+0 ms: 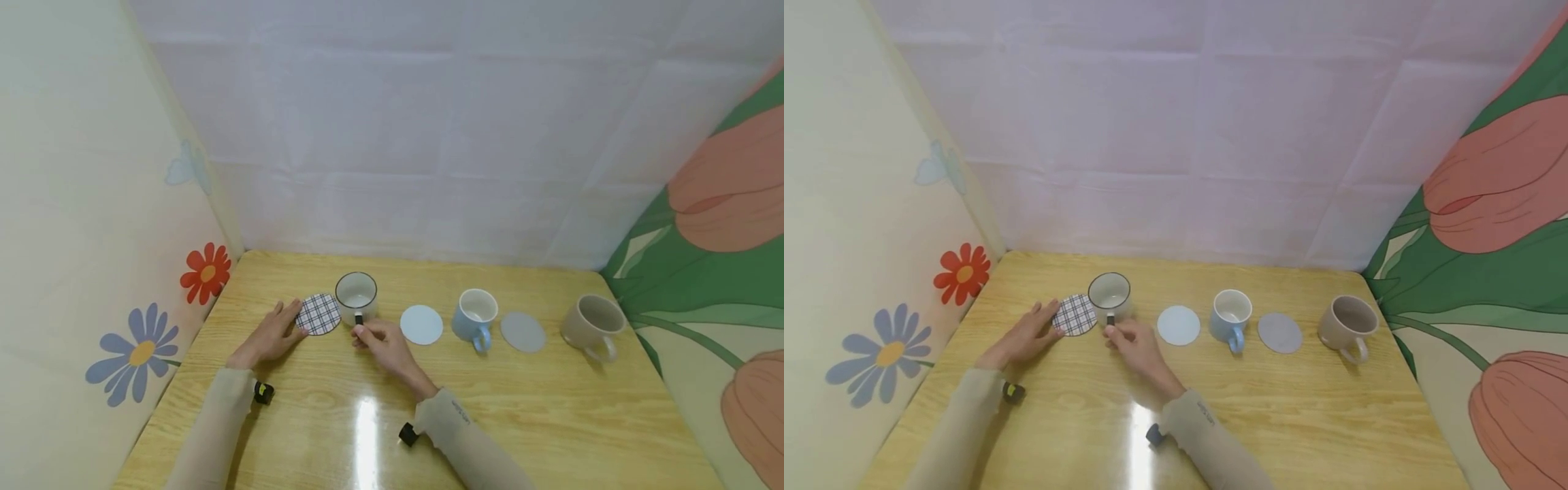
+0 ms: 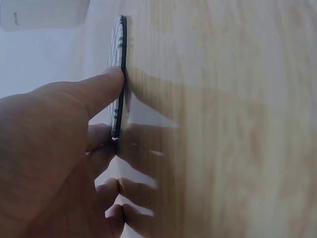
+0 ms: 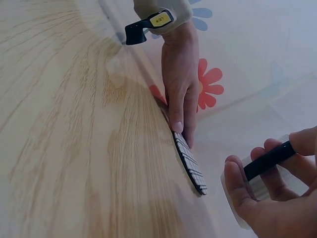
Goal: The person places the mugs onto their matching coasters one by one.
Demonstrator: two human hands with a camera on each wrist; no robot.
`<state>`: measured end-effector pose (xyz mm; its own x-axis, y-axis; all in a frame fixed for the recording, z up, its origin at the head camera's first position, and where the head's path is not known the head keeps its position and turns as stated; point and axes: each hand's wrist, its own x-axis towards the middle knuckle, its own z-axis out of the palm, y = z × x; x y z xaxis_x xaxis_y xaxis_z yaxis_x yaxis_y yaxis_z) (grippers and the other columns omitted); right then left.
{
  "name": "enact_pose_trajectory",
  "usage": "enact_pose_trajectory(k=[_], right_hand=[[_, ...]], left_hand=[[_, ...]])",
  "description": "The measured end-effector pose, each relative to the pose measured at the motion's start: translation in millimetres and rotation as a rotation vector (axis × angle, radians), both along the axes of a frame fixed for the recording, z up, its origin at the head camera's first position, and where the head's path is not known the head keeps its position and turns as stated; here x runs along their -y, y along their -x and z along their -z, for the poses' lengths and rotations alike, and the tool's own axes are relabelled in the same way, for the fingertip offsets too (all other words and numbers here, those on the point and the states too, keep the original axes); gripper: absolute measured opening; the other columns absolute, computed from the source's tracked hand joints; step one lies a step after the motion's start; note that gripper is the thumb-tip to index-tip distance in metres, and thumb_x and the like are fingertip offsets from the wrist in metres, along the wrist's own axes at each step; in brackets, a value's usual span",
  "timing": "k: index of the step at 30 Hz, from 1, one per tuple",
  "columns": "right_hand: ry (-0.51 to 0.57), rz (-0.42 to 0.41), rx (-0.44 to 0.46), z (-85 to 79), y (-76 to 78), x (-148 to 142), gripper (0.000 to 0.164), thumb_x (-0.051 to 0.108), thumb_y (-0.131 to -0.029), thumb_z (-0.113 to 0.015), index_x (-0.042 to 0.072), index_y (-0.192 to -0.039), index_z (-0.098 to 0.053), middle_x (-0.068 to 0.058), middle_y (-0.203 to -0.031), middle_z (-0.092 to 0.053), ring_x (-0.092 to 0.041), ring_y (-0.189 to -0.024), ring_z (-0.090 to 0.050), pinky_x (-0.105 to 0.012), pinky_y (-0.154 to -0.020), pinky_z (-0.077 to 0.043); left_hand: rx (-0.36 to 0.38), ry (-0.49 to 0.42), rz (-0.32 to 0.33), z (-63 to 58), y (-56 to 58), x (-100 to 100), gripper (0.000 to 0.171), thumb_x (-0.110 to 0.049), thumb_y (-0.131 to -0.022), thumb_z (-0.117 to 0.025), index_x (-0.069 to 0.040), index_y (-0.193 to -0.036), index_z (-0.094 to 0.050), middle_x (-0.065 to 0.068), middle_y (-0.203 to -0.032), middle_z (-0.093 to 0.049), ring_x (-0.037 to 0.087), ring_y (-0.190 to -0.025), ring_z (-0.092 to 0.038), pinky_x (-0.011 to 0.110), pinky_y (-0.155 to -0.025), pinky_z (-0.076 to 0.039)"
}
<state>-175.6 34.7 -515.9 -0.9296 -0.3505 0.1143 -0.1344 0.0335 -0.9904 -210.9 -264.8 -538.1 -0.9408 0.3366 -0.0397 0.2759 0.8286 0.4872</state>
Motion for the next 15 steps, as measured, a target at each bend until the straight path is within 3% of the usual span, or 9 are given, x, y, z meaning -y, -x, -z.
enact_pose_trajectory(k=[5,15], right_hand=[[-0.009,0.007,-0.009,-2.4,0.4,4.4,0.028,0.008,-0.109,-0.06,-0.017,-0.112,-0.073,-0.034,-0.11,-0.069,-0.051,-0.102,-0.072,-0.044,-0.092,-0.066],[-0.031,-0.02,-0.011,-4.2,2.0,10.4,0.03,0.009,-0.109,-0.059,-0.018,-0.114,-0.072,-0.033,-0.112,-0.069,-0.049,-0.103,-0.073,-0.041,-0.092,-0.067]], left_hand=[[-0.009,0.01,-0.006,-0.3,0.7,-0.6,0.071,-0.028,-0.11,-0.061,0.006,-0.164,-0.031,0.028,-0.172,-0.026,0.062,-0.156,-0.016,0.073,-0.127,-0.017],[0.046,-0.002,-0.029,-1.5,-0.2,-0.6,0.072,-0.029,-0.11,-0.061,0.002,-0.166,-0.029,0.025,-0.174,-0.023,0.061,-0.158,-0.011,0.073,-0.128,-0.013]])
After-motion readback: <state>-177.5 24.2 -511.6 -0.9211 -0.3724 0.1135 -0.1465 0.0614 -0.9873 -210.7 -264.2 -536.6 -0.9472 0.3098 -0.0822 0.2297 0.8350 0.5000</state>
